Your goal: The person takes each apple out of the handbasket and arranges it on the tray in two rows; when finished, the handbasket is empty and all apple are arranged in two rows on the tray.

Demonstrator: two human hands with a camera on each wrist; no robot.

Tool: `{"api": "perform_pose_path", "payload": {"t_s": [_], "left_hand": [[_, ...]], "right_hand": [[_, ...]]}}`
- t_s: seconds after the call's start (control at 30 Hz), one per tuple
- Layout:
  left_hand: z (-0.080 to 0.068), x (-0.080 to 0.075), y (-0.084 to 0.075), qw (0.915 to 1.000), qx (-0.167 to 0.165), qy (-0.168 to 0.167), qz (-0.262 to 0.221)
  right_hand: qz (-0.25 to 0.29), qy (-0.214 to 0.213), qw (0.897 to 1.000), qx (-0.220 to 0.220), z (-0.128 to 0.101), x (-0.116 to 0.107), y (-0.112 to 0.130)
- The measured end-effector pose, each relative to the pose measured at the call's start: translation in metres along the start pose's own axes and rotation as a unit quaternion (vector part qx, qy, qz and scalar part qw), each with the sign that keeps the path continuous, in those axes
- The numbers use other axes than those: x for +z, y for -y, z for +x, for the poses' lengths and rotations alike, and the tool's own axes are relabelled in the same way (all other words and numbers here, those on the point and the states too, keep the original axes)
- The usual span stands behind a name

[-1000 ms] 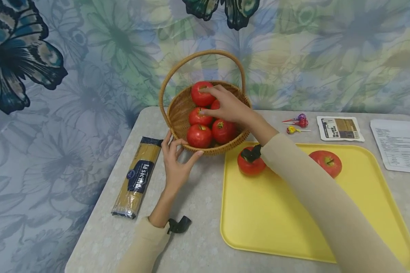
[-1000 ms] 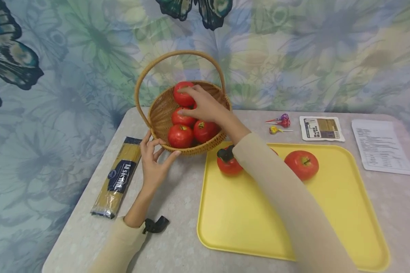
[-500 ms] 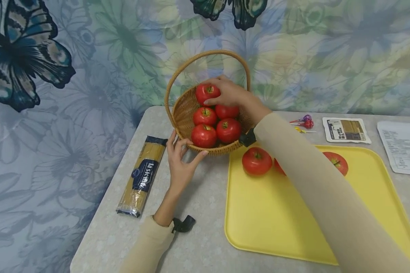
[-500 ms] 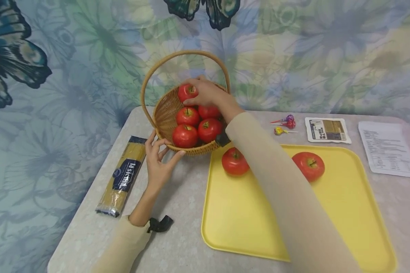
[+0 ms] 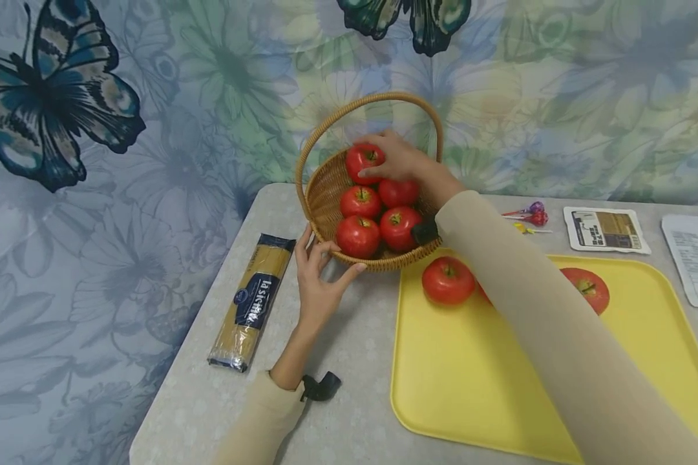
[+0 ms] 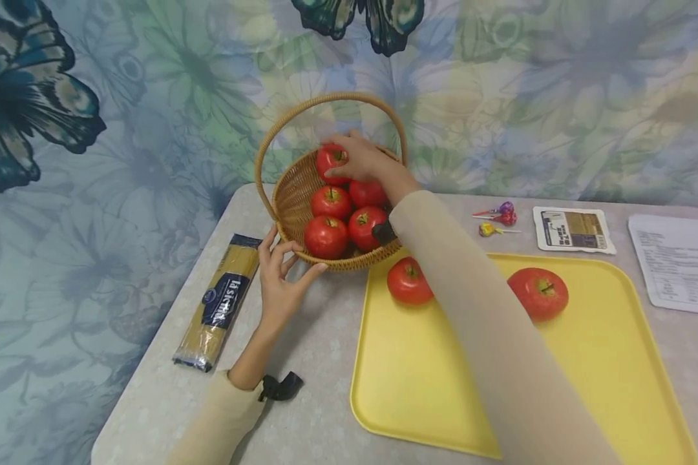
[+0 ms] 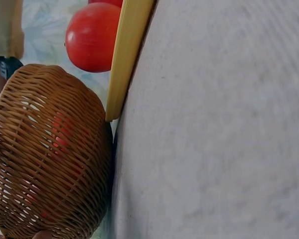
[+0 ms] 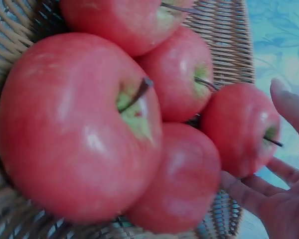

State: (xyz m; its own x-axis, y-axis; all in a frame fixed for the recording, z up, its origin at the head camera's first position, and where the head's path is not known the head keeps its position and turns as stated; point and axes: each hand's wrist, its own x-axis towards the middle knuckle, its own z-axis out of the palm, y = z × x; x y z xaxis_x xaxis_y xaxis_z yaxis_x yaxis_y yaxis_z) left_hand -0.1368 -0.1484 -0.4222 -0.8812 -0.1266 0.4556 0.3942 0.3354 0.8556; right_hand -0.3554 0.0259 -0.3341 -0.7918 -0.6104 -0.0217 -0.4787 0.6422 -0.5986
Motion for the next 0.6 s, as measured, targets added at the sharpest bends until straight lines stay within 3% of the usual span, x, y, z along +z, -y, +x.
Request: {"api": "perform_pose_path", "payload": {"t_s": [0.23, 0.6], "left_hand": [[-0.001, 0.001, -0.002, 0.9999, 0.010, 0.003, -0.002], [0.000, -0.001, -0.001, 1.0000, 0.000, 0.004, 0.005]], "right_hand": [[0.023, -0.024, 0.999, -0.001, 0.009, 0.017, -0.012], [0.021, -0.057, 0.998, -0.008, 0.011, 0.020, -0.008]]}}
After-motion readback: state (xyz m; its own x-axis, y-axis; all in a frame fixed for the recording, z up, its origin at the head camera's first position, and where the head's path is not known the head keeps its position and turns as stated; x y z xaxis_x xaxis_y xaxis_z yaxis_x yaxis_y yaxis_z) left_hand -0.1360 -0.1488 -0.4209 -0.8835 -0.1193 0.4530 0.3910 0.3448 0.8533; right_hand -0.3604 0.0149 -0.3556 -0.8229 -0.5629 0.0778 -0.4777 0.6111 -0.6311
